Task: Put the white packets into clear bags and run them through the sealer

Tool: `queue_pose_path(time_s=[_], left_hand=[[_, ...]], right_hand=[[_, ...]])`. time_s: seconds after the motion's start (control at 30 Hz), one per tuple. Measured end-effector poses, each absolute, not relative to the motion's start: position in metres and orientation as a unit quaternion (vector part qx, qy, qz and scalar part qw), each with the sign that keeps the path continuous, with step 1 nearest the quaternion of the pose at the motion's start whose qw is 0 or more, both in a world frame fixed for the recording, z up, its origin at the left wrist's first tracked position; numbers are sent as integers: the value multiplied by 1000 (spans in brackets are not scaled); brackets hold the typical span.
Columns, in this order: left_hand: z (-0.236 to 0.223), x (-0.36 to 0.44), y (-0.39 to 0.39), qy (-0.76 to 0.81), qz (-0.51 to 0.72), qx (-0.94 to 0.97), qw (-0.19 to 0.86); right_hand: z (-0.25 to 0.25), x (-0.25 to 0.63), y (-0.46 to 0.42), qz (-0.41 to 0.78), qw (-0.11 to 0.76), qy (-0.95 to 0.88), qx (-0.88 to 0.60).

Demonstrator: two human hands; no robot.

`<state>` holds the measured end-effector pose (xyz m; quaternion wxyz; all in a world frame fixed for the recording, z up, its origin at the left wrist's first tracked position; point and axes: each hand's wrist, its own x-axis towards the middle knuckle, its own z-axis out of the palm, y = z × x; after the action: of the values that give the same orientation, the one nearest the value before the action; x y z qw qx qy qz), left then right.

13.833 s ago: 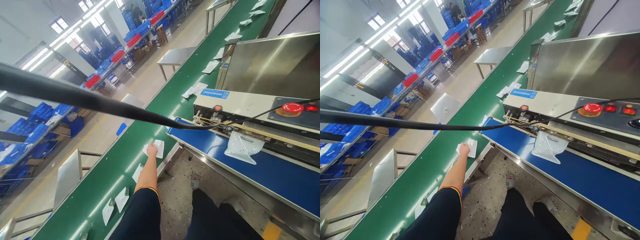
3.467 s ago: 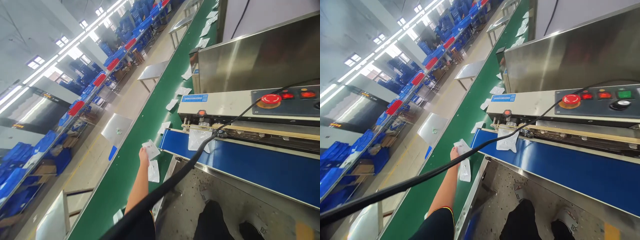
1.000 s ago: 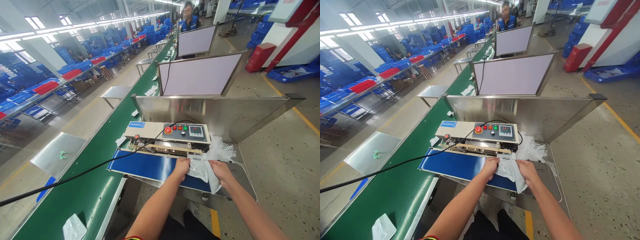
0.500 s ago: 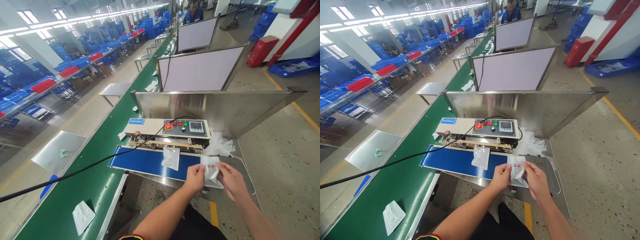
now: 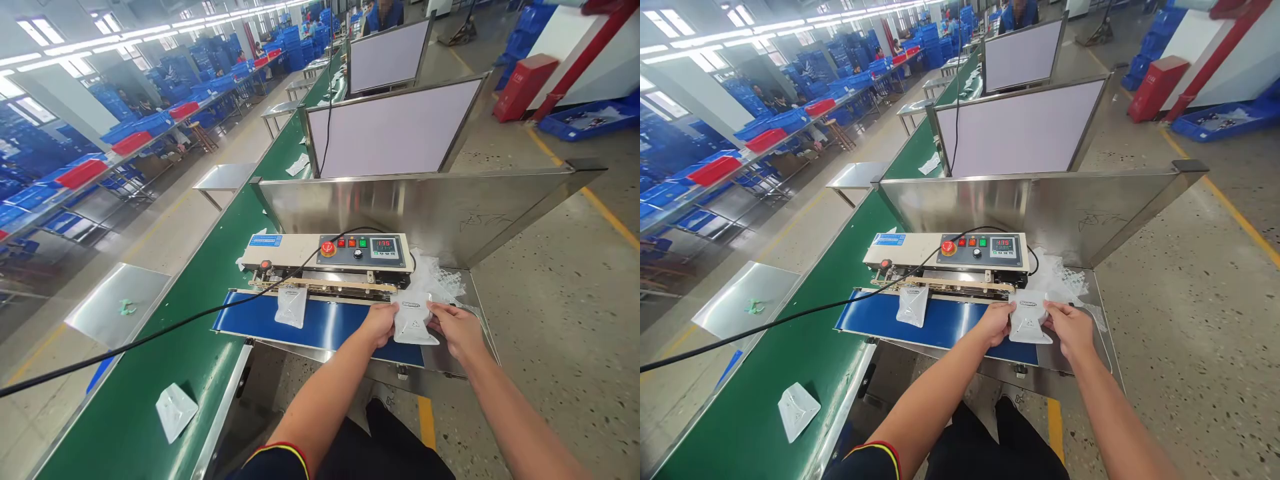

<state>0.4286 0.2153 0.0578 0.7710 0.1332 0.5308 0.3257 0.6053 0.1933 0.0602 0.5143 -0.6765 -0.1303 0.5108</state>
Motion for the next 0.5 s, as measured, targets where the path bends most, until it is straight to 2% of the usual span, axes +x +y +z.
queue_pose_path(time_s=[0.3,0.5], left_hand=[[58,376,224,565,342,137,738],[54,329,183,599,422,209,648]], right_hand=[[66,564,208,554,462,-149,-677],[76,577,166,579,402,-183,-686]])
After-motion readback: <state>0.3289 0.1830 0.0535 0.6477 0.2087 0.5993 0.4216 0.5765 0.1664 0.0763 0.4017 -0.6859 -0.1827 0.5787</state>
